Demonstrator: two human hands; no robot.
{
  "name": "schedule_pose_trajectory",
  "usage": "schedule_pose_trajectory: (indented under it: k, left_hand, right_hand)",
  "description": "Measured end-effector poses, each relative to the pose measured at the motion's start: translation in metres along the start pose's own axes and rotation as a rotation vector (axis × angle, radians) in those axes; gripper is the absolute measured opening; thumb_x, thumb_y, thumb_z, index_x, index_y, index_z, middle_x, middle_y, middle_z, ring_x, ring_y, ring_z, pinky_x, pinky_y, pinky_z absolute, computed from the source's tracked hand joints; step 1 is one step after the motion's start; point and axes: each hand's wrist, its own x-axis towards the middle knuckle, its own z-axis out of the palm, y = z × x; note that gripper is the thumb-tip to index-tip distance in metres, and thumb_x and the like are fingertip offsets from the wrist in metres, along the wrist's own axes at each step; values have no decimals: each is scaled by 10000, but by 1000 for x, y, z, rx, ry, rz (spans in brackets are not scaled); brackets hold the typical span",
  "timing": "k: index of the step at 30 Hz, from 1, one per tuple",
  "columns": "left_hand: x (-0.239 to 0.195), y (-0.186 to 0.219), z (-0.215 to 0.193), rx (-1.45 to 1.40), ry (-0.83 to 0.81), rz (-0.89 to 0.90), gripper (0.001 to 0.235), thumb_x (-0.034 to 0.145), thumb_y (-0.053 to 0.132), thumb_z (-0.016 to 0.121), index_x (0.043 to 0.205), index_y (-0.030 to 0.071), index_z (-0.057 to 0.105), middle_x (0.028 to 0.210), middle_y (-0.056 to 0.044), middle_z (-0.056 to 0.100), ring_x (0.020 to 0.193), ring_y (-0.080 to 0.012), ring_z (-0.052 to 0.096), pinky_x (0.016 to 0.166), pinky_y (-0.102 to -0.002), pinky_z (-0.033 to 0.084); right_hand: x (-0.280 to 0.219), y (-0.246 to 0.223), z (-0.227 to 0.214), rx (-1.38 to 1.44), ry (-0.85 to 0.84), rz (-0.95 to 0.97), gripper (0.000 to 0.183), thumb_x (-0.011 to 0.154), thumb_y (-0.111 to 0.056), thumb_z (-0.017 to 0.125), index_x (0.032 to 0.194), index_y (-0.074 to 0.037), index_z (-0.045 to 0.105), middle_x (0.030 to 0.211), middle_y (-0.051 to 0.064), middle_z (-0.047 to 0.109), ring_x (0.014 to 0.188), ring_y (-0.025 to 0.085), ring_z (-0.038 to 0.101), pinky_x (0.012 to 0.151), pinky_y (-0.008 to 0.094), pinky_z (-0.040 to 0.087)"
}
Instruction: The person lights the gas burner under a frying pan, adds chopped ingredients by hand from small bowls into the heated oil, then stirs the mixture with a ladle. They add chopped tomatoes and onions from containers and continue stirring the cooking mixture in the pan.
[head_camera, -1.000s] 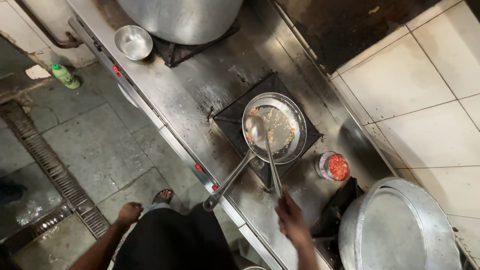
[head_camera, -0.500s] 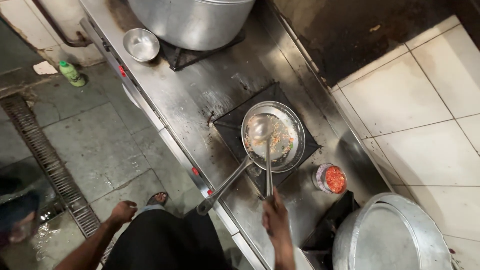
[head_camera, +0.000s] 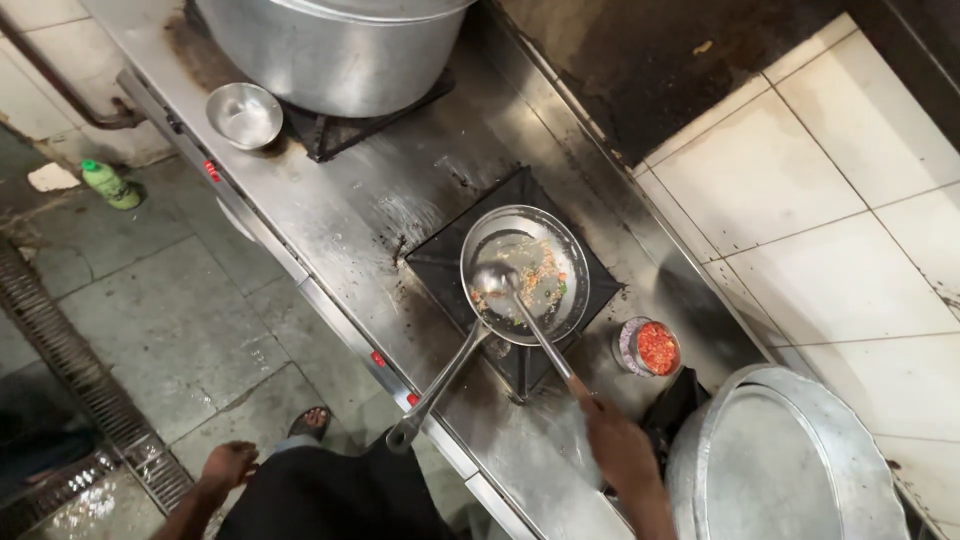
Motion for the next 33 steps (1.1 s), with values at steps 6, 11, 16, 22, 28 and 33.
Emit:
schedule_pose_trajectory:
  k: [6, 11, 16, 22, 28, 33]
  left_hand:
    - [8, 1, 6, -152, -135, 28, 320, 949, 168, 688, 1182, -49, 717, 854, -156, 647, 682, -296, 604, 563, -452, 518]
    - [23, 30, 17, 686, 104, 699, 368, 893, 312, 724, 1176, 81, 767, 1095, -128, 784, 990, -252, 739, 808, -380, 581]
    - [-28, 107, 86, 304, -78, 518, 399, 958, 304, 653, 1272, 63, 701, 1126, -123, 775, 968, -261, 753, 765, -389, 588]
    - [-138, 217, 191, 249, -536, 351, 507, 962, 410, 613, 1354, 87, 609, 1198, -57, 723, 1016, -224, 721, 825, -374, 588]
    - [-116, 173, 261, 240, -772, 414, 418, 1035, 414, 561, 1233, 47, 585, 998, -101, 723, 824, -210, 682, 713, -362, 584]
    - [-158, 188, 267, 188, -703, 152, 261, 1041, 347, 543, 1078, 93, 497, 819, -65, 577, 583, -150, 561, 532, -328, 556]
  right_hand:
    - [13, 5, 23, -112, 30, 114, 763, 917, -60, 557, 1586, -291, 272, 1080, 122, 681, 713, 364, 711, 605, 477, 597]
    - [15, -4, 79, 556, 197, 405, 796, 927, -113, 619, 1632, -214, 264, 696, 129, 600, 540, 299, 584, 473, 450, 454]
    - [-26, -56, 49, 1369, -11, 734, 792, 894, -55, 639, 1604, -216, 326, 658, -10, 502, 439, 122, 435, 360, 302, 356]
    - [-16, -40, 90, 986, 181, 481, 779, 929, -124, 665, 1631, -225, 342, 709, 9, 548, 519, 86, 487, 427, 254, 397]
    - [-70, -6, -9, 873, -147, 549, 751, 934, -177, 647, 1610, -301, 343, 792, -10, 574, 516, 73, 419, 423, 282, 374]
    - [-41, -35, -34, 1086, -457, 621, 758, 959, -220, 672, 1625, -351, 334, 674, 11, 439, 454, 96, 382, 393, 293, 353]
